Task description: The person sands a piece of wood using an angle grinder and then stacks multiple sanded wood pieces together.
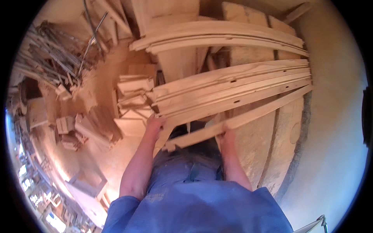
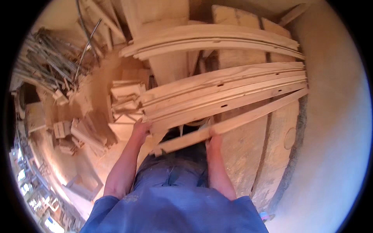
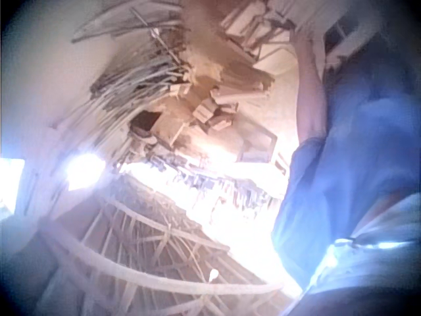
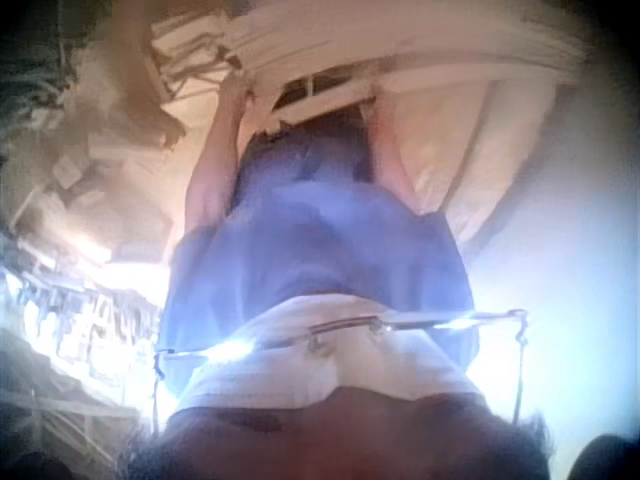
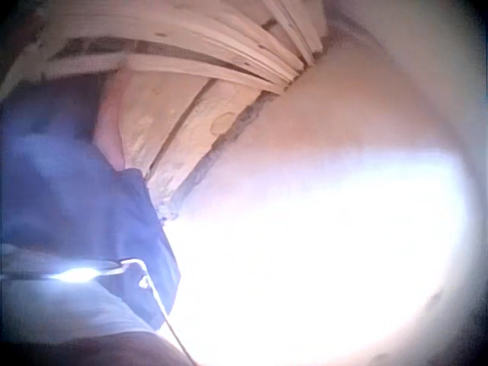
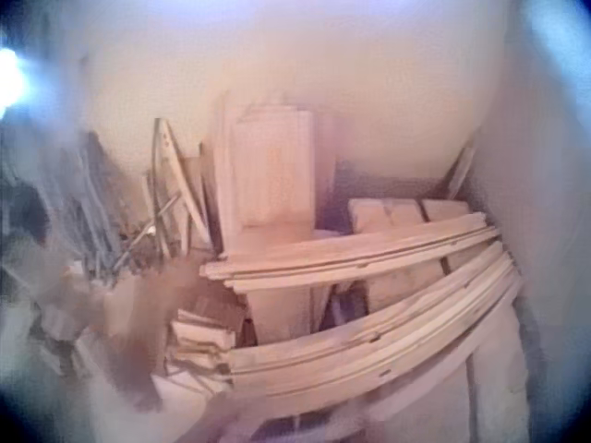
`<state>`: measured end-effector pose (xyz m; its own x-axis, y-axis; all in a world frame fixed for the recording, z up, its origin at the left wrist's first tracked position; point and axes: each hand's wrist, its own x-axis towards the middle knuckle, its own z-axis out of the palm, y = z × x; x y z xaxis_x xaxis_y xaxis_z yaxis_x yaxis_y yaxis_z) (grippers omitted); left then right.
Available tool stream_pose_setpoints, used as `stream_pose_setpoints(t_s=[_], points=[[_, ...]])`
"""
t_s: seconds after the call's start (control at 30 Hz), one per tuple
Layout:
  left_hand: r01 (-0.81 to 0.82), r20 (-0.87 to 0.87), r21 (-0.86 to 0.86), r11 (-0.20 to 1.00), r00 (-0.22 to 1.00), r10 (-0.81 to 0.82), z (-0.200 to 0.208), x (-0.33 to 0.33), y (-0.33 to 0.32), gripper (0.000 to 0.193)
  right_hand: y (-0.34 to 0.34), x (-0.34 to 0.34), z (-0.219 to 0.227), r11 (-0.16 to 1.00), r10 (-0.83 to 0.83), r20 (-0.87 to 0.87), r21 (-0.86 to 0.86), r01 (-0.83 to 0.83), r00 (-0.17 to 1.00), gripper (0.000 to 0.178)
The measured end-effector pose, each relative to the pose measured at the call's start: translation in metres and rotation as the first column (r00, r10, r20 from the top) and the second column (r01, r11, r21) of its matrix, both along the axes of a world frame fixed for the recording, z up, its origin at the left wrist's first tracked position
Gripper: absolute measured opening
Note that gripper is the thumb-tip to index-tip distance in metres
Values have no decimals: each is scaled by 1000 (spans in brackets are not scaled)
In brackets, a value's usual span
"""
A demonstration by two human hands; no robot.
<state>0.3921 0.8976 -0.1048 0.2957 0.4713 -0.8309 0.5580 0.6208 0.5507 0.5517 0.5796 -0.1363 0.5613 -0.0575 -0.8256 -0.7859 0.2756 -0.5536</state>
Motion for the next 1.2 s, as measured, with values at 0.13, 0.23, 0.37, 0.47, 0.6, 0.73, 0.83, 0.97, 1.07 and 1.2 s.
stream_pose_setpoints(t_s=[0.13,0.23,0.37,0.47,0.6,0.73,0.83,0.97,1.07,1.2], points=[[-143,95,-235,962,981,169,-32,-14,32,56,-10,-24,23,997,68,0,-23,-68,998,38],[-160,108,-190,969,977,182,-2,16,40,41,-21,-31,14,997,41,15,-73,-40,999,31],[-307,157,-138,942,932,326,5,50,71,42,-61,-21,-38,773,298,70,-603,-198,952,30],[-293,194,-11,956,937,289,2,60,83,26,-37,33,33,597,526,244,-788,-150,815,27],[-17,-110,288,957,993,51,-22,78,97,25,-11,126,-15,997,10,275,-76,11,961,21],[442,-512,714,543,859,-26,-16,113,92,56,14,207,-23,966,217,330,-206,-154,919,21],[392,-447,768,506,894,-15,-12,150,131,60,16,200,-24,853,449,434,-470,-228,781,22],[73,-19,391,918,997,-71,-41,200,196,51,-20,171,-27,769,440,335,-620,-157,833,29],[32,26,256,966,999,-40,-49,177,251,47,19,166,51,631,551,296,-760,-157,780,38],[42,174,156,987,982,-69,-56,200,240,49,18,201,85,620,654,430,-776,-116,622,47]])
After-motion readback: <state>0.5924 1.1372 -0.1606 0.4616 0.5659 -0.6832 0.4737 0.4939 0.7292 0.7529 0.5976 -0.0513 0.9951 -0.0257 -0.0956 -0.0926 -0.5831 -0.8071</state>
